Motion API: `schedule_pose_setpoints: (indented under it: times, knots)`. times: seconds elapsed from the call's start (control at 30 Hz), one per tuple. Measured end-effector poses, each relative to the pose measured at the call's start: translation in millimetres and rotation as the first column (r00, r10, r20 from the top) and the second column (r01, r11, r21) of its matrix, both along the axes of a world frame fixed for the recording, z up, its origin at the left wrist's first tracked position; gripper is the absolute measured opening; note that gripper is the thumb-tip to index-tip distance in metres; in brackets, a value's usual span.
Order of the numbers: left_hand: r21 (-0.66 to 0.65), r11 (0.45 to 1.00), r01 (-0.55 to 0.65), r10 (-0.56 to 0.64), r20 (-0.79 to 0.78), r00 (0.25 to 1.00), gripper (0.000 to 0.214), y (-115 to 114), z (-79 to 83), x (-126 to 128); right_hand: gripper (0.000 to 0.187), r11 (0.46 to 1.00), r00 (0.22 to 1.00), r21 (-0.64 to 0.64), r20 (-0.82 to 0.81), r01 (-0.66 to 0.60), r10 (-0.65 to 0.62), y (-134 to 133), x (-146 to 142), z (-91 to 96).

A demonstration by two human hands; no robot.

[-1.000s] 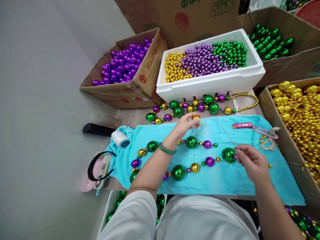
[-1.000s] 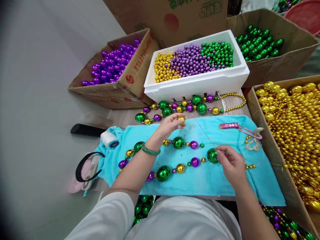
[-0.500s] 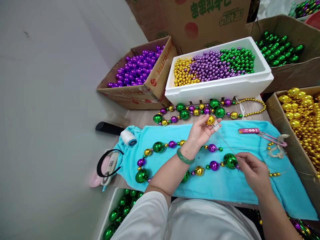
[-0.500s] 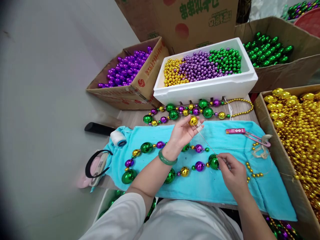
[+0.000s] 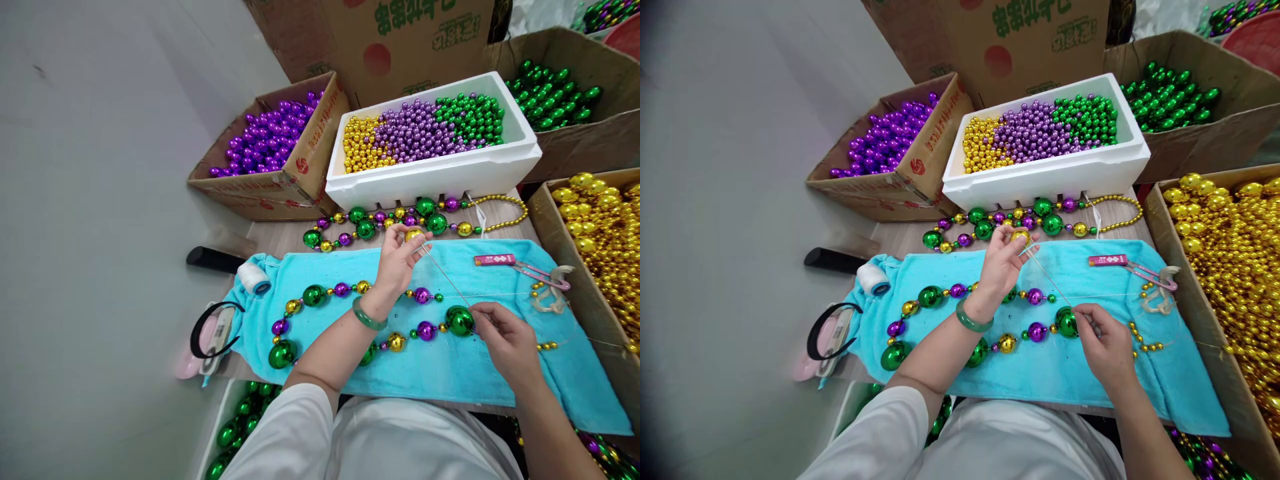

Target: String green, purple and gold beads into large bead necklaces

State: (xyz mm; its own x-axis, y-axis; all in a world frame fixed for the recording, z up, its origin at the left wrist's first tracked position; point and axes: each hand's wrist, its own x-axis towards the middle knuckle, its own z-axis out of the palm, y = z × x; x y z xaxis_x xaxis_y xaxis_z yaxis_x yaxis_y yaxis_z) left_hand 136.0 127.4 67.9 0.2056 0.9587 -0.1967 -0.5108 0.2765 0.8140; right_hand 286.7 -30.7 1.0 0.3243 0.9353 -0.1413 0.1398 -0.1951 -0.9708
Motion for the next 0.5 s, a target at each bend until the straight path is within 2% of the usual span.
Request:
schedule_pose_setpoints:
  times: [0.1, 0.17, 0.3, 0.5]
  knots:
    - [0.139, 0.989, -0.057, 0.07, -0.087, 0.994, 0.048, -5.9, -0.2, 6.0, 0.021, 1.0, 1.0, 0.004, 0.008, 0.01, -0.01, 0.5, -0.9, 1.4]
    - [0.083, 0.996, -0.037, 0.042, -0.06, 0.997, 0.05, -6.4, 1.0, 8.1, 0.021, 1.0, 1.0, 0.006, 0.009, 0.025, -0.025, 1.0, -1.2, 1.8]
    - [-0.142, 0.988, 0.061, -0.047, 0.099, 0.994, 0.024, 0.7, 3.6, 6.9, 0.02, 0.999, 1.0, 0.024, 0.004, 0.028, -0.029, 1.4, -0.3, 2.5]
    - [-0.172, 0.982, 0.081, -0.054, 0.158, 0.986, 0.016, 6.1, 3.4, 4.9, 0.019, 0.998, 1.0, 0.056, 0.014, 0.008, -0.009, 1.8, 0.8, 6.0]
